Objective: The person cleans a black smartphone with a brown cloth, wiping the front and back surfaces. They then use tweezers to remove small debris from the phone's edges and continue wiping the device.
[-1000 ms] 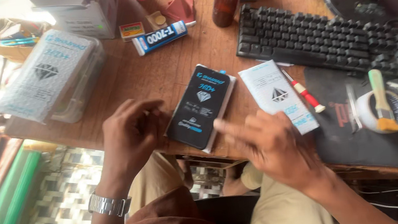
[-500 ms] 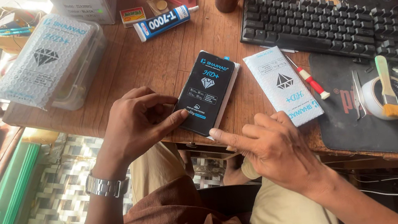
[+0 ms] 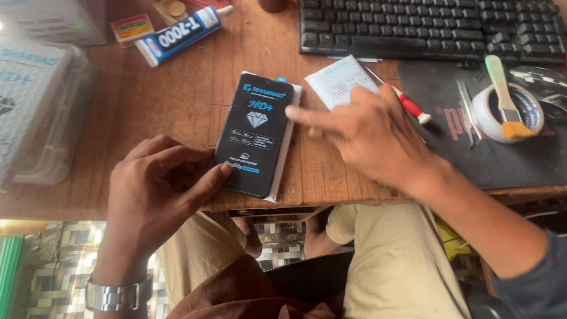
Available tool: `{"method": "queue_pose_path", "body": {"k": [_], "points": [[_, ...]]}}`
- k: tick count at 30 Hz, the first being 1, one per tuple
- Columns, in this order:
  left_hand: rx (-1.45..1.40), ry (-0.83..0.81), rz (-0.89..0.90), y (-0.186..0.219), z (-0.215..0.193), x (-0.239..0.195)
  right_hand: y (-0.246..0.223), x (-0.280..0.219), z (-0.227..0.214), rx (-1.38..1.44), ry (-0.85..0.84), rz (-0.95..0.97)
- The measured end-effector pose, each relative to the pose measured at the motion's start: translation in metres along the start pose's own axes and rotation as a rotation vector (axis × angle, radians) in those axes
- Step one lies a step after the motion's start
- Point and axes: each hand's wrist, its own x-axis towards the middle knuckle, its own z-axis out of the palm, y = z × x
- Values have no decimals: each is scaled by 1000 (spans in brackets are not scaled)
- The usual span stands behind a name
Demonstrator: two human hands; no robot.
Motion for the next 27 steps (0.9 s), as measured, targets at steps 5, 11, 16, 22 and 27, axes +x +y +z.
{"method": "queue_pose_path", "body": {"k": [5, 11, 16, 22, 27], "points": [[6, 5, 10, 2, 0, 0, 23, 18, 4, 66, -27, 85], [30, 9, 20, 1, 0, -1, 25, 20, 4, 57, -36, 99], [-16, 5, -20, 1, 1, -1, 25, 19, 6, 72, -21, 91], [36, 20, 45, -2, -1, -2, 23, 21, 3, 70, -15, 83], [123, 119, 153, 14, 7, -17, 20, 29, -8, 48, -31, 242]]}}
